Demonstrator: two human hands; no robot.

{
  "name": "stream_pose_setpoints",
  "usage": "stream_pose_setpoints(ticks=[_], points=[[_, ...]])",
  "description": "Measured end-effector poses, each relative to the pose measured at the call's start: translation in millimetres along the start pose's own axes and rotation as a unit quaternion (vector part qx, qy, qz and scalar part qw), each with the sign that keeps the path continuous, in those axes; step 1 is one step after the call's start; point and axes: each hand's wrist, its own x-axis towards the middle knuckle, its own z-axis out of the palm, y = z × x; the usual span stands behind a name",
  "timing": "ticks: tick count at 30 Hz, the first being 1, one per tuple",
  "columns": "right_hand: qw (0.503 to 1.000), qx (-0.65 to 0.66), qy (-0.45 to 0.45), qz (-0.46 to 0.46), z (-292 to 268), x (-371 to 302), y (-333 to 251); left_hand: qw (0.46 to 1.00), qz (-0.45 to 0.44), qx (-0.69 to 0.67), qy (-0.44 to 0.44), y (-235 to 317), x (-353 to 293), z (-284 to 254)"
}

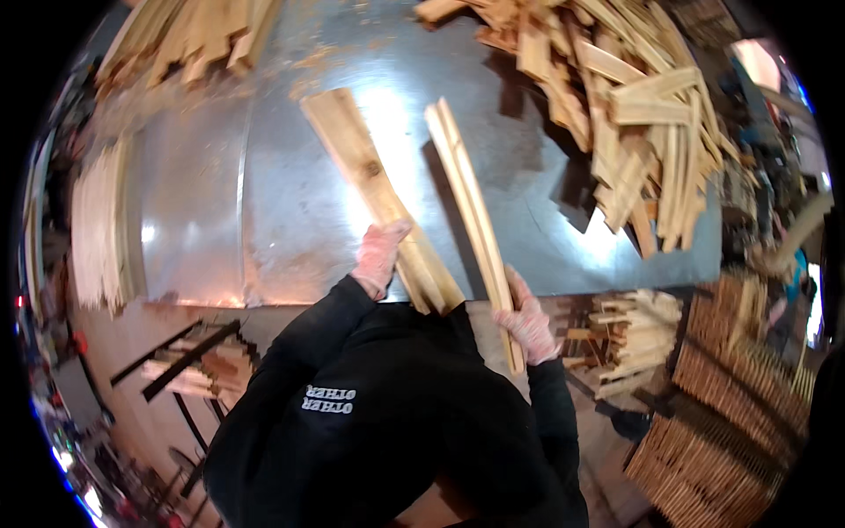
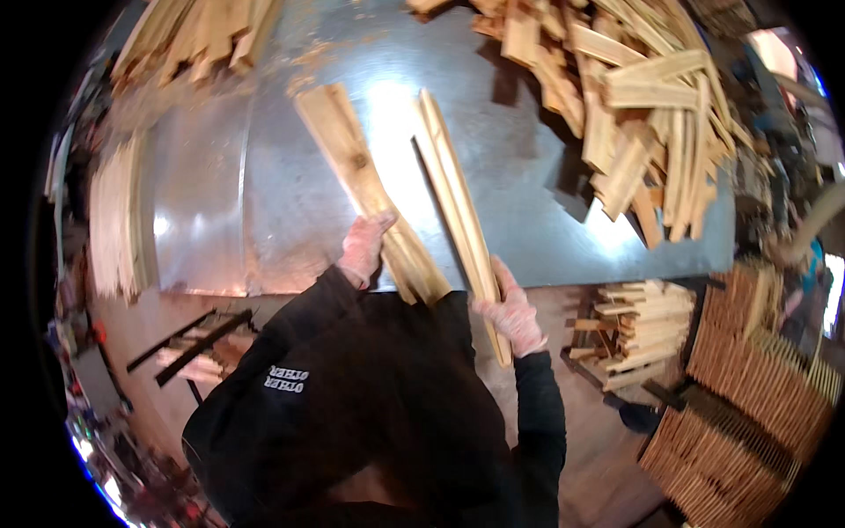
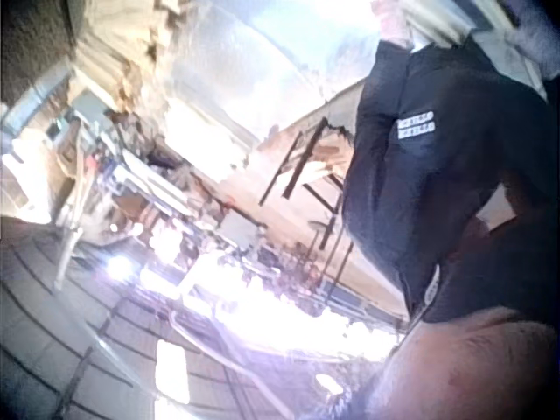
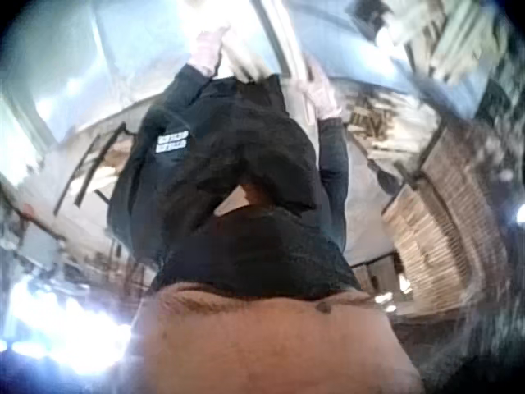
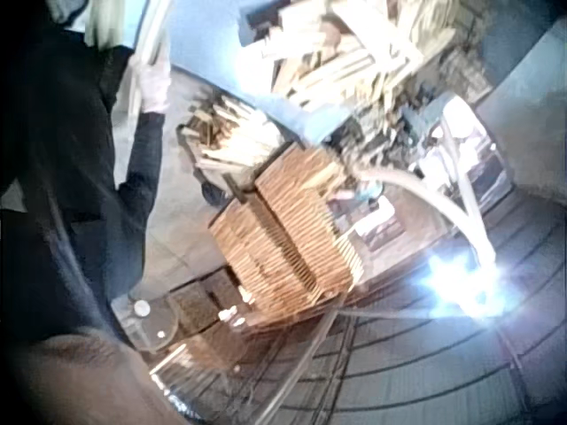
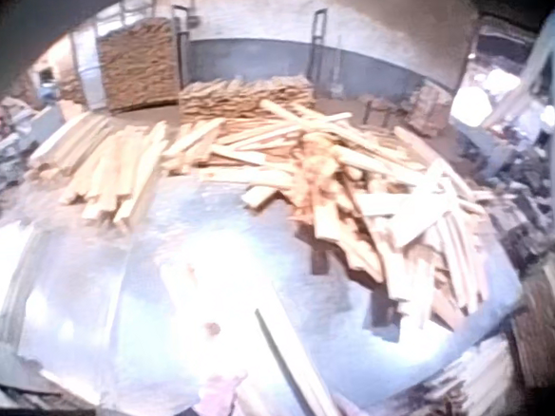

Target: The person repeatedly picks up wooden planks from a large pile on a metal table, aligns them, and stacks them into a neat pile. The person wears pink gloves and handles the planks by hand throughout the process.

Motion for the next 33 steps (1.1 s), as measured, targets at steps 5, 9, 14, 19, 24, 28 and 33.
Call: stream_pose_setpoints(ticks=[5,9,14,19,24,28,33], points=[[0.984,-0.168,0.004,-0.049,62,138,-65,0.979,0.039,0.177,0.09,34,31,-61],[0.936,-0.313,-0.149,-0.058,159,192,-93,0.937,0.128,0.302,0.122,40,48,-99],[0.912,-0.374,-0.157,-0.058,199,186,-57,0.932,0.118,0.309,0.151,16,39,-96],[0.85,-0.465,-0.241,-0.066,170,166,-73,0.904,0.125,0.354,0.205,21,23,-76],[0.845,-0.376,0.242,-0.294,16,134,-120,0.915,0.089,0.33,0.213,23,0,-85],[0.74,-0.199,0.604,-0.219,-179,179,-145,0.869,0.132,0.389,0.275,-34,-24,-103],[0.812,-0.074,0.577,0.047,-298,248,-191,0.678,0.2,0.596,0.38,-3,-30,-66]])
